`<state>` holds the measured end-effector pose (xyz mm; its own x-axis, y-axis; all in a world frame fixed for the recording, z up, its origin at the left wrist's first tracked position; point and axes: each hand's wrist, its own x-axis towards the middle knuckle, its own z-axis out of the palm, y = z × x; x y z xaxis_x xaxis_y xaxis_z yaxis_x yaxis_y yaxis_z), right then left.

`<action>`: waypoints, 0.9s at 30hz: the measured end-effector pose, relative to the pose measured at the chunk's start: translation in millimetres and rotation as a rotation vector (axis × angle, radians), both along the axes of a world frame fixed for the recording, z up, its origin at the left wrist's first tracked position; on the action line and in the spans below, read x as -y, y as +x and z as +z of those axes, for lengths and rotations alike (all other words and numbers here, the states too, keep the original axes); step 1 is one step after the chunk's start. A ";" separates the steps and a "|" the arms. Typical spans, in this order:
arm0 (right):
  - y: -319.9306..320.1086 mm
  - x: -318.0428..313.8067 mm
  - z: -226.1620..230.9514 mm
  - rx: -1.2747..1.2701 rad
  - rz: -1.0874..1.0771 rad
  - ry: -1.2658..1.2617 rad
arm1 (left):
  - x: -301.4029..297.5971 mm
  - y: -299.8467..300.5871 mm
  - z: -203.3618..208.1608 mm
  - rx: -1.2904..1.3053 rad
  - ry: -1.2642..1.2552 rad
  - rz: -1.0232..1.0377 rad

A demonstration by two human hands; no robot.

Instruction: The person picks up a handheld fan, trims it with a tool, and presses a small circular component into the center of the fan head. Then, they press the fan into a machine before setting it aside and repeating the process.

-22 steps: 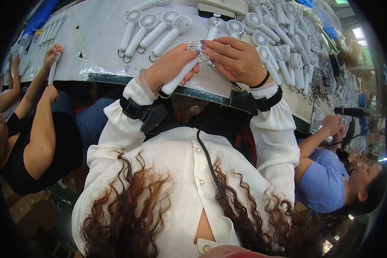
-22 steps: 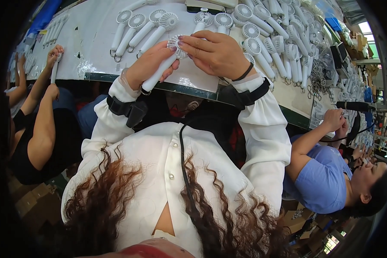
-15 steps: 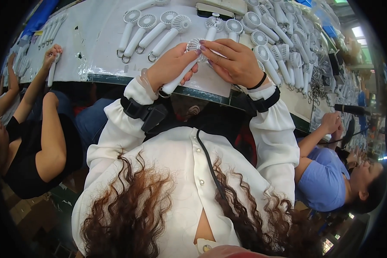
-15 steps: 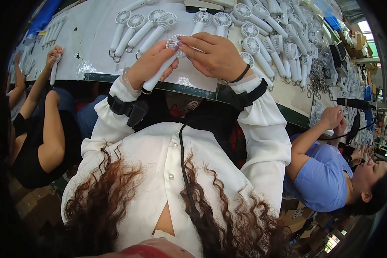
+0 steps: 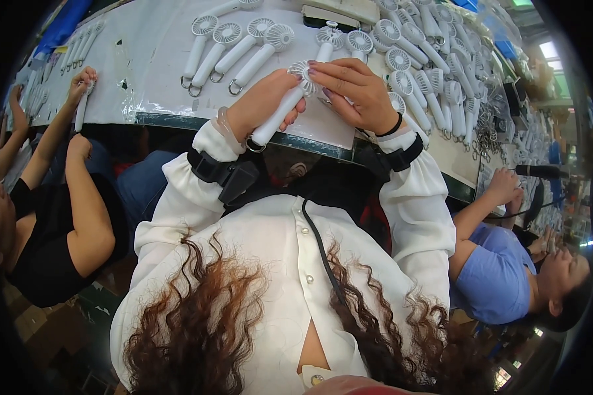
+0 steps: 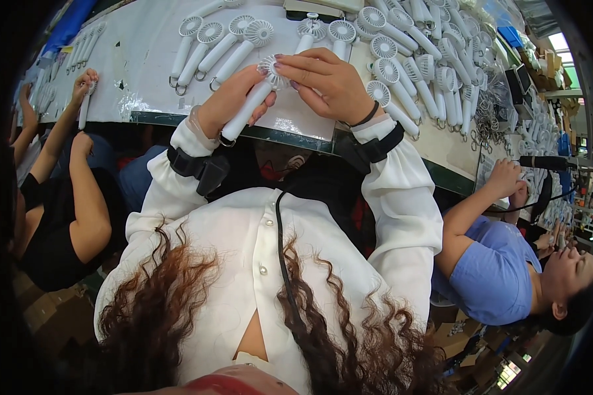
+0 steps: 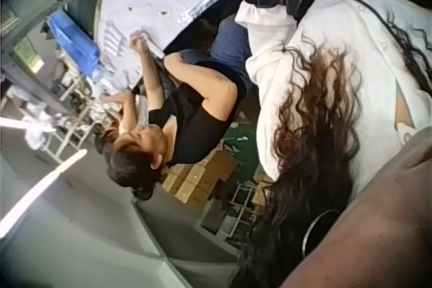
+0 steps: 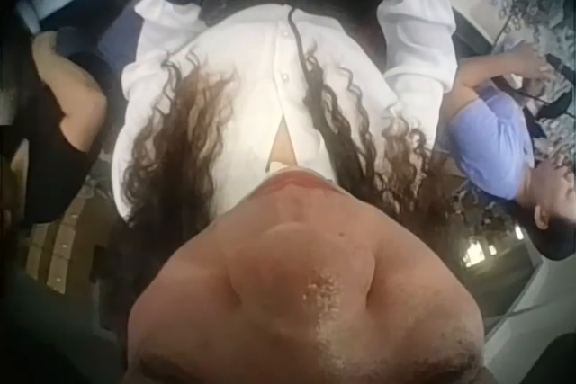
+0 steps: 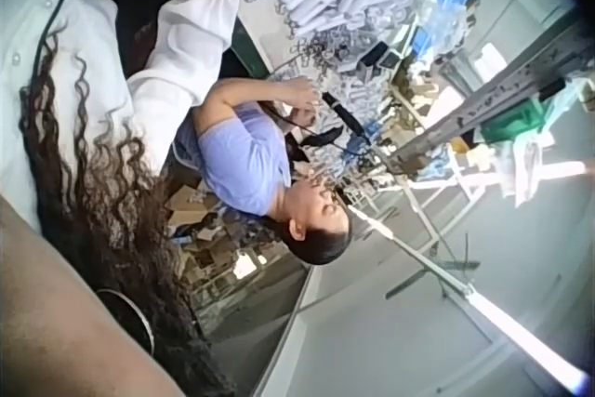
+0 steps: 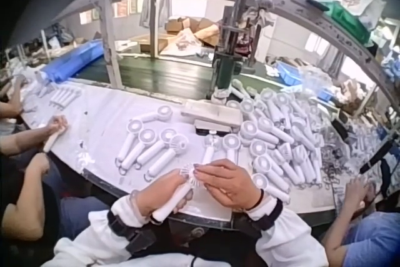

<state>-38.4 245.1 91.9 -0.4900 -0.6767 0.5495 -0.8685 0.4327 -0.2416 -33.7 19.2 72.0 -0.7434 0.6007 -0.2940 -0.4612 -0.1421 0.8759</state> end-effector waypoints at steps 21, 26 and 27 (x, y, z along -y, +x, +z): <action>-5.3 0.5 -5.3 -0.069 0.030 0.007 | 3.3 3.4 1.1 -0.003 -0.004 -0.037; -6.3 -0.5 -2.4 -0.040 0.058 0.006 | 5.1 1.7 2.2 0.018 -0.013 -0.059; -6.0 -0.5 -1.3 -0.035 0.063 0.002 | 5.3 1.3 2.8 0.010 -0.007 -0.065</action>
